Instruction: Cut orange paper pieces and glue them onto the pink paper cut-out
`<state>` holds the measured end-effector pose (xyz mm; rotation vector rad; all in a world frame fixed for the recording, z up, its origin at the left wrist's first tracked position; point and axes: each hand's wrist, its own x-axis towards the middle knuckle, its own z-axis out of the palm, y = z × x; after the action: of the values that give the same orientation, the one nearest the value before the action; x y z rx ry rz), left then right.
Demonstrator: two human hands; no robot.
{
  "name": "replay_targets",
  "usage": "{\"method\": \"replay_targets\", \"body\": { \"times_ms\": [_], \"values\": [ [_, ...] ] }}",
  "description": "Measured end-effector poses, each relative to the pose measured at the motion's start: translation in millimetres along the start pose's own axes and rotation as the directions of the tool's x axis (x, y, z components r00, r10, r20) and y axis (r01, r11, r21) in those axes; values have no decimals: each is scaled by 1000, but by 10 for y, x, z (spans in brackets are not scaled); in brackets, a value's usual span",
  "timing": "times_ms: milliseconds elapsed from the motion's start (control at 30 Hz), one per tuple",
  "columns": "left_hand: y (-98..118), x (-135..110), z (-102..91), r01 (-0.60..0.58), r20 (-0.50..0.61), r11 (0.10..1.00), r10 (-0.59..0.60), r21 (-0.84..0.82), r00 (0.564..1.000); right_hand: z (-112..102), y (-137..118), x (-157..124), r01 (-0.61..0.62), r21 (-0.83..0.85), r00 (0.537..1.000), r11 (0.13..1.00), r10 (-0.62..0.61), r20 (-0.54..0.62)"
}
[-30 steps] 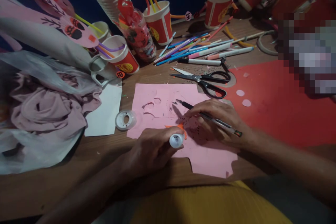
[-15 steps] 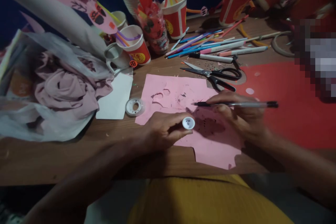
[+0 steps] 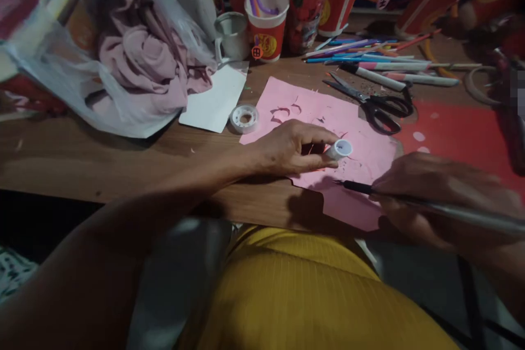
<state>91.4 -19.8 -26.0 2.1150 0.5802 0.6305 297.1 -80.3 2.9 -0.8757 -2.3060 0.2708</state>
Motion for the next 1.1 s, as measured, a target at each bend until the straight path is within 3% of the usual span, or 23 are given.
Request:
{"method": "replay_targets", "body": {
  "times_ms": [67, 267, 567, 833, 1100],
  "values": [
    [-21, -7, 11, -12, -12, 999, 11, -40, 1000, 39, -76, -19, 104, -12, 992, 994, -103, 68],
    [-105, 5, 26, -64, -19, 996, 63, -55, 998, 158, -210, -129, 225, -170, 970, 959, -204, 133],
    [-132, 20, 26, -144, -35, 989, 143, -21, 989, 208, -425, -7, 209, -284, 958, 936, -138, 251],
    [-125, 1, 3, -164, -6, 982, 164, -99, 986, 279, -387, 61, 294, -374, 928, 880, -169, 332],
    [-170, 1, 20, -259, -73, 962, 253, -92, 965, 309, -376, 146, 330, -407, 910, 852, -173, 376]
  ]
}}
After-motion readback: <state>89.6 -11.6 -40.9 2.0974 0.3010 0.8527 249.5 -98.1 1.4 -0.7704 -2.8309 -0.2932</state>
